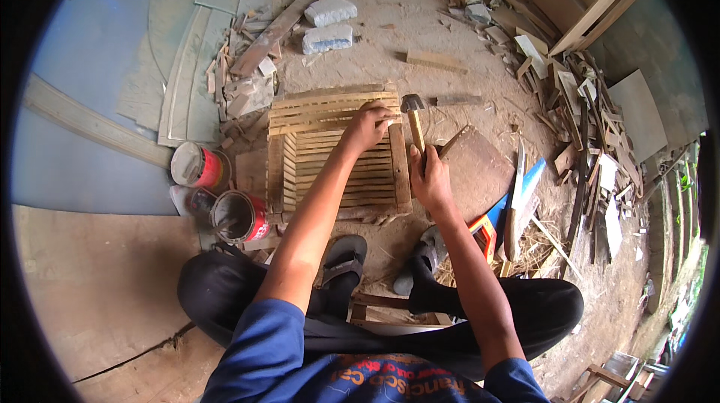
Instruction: The person hammers nails into a wooden slatted structure, then uses a knife to split and shape a thin wooden strip. The person inserts the shaped strip into the structure and adjusts the slats.
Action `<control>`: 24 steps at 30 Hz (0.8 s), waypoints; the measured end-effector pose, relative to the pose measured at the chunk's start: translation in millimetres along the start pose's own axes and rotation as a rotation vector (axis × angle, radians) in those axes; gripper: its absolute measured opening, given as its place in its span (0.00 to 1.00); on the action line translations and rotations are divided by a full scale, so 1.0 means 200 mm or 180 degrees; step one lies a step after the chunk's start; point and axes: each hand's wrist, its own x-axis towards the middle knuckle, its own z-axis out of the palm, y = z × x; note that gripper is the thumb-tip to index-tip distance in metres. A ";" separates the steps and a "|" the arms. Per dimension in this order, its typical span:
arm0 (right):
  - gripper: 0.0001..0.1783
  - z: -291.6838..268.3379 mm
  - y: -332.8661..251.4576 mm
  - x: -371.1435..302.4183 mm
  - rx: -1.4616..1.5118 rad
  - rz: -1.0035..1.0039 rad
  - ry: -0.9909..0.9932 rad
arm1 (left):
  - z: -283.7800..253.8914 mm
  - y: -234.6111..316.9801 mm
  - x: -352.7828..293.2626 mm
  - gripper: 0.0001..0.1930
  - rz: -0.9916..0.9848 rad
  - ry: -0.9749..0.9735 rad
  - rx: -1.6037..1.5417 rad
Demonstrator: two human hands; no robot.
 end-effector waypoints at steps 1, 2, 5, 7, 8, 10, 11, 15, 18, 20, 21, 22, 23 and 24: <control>0.12 0.00 0.00 0.01 0.0022 -0.0119 0.0032 | 0.00 0.00 0.01 0.08 -0.0059 -0.0006 -0.0027; 0.12 -0.01 0.00 0.02 -0.0044 -0.0147 -0.0015 | -0.01 0.00 0.00 0.07 0.0039 0.0090 0.0276; 0.12 -0.03 -0.01 0.05 -0.0216 -0.0149 -0.0119 | 0.01 0.04 -0.02 0.06 0.0133 0.0283 0.0757; 0.13 -0.03 -0.03 0.06 -0.0232 -0.0157 -0.0156 | 0.02 0.02 -0.04 0.06 -0.0056 0.0356 0.0613; 0.13 -0.03 -0.03 0.05 -0.0213 -0.0163 -0.0171 | 0.03 0.01 -0.05 0.06 -0.0050 0.0424 0.0553; 0.12 -0.03 -0.02 0.06 -0.0190 -0.0182 -0.0162 | 0.04 0.02 -0.06 0.07 -0.0025 0.0490 0.0474; 0.12 -0.04 -0.01 0.06 -0.0220 -0.0163 -0.0180 | 0.04 0.03 -0.06 0.07 -0.0013 0.0522 0.0435; 0.13 -0.03 -0.01 0.05 -0.0222 -0.0201 -0.0183 | 0.04 0.02 -0.06 0.08 0.0016 0.0493 0.0480; 0.14 -0.02 -0.01 0.05 -0.0139 -0.0236 -0.0128 | 0.04 0.02 -0.06 0.08 0.0069 0.0538 0.0536; 0.14 0.00 0.00 0.05 -0.0118 -0.0180 -0.0121 | 0.05 0.03 -0.05 0.09 0.0091 0.0582 0.0619; 0.14 0.00 0.00 0.05 -0.0137 -0.0125 -0.0129 | 0.05 0.03 -0.06 0.09 0.0078 0.0601 0.0633; 0.14 0.00 0.00 0.05 -0.0157 -0.0072 -0.0138 | 0.05 0.04 -0.06 0.09 0.0064 0.0621 0.0647; 0.15 0.01 0.00 0.05 -0.0156 -0.0044 -0.0133 | 0.05 0.04 -0.06 0.09 0.0050 0.0643 0.0661; 0.15 0.01 -0.01 0.05 -0.0149 -0.0026 -0.0137 | 0.04 0.03 -0.06 0.10 0.0029 0.0628 0.0662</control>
